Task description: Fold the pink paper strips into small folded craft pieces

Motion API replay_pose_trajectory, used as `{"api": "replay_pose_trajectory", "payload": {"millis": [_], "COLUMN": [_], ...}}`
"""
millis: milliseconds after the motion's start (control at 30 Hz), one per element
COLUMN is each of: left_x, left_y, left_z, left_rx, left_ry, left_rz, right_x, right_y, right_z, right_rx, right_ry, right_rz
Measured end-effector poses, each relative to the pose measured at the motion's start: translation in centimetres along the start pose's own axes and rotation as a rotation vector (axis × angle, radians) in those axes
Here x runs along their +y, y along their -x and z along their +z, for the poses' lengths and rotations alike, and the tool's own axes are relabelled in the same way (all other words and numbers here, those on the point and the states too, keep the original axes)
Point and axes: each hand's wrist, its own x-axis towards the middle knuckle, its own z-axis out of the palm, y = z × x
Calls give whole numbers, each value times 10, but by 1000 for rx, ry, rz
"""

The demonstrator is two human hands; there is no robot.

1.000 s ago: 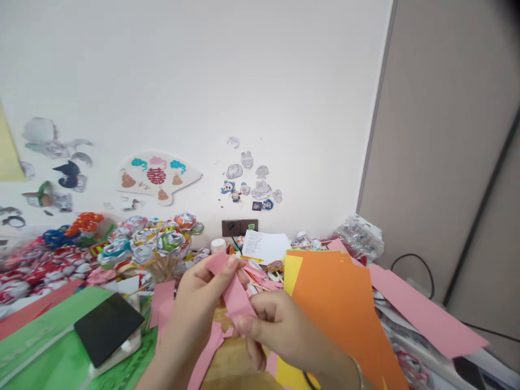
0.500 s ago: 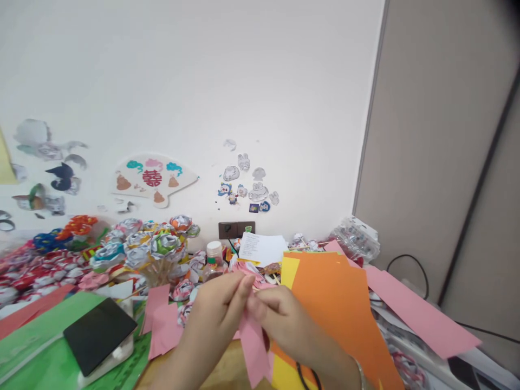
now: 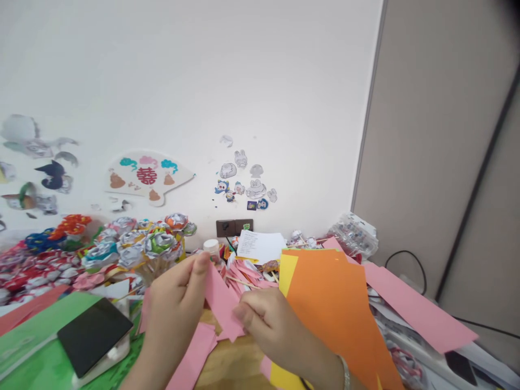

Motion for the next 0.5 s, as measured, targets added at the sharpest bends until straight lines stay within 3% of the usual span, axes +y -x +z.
{"api": "replay_pose_trajectory", "payload": {"millis": [133, 300, 500], "left_x": [0, 12, 20], "left_y": [2, 6, 8], "left_z": [8, 16, 16], "left_rx": [-24, -282, -418], "left_ry": [344, 941, 1088], "left_rz": [-218, -482, -498], "right_x": [3, 11, 11], "right_y": [-1, -3, -3], "right_z": [-3, -2, 0], "right_rx": [27, 37, 34], "right_ry": [-182, -563, -704], "right_rz": [61, 227, 278]}}
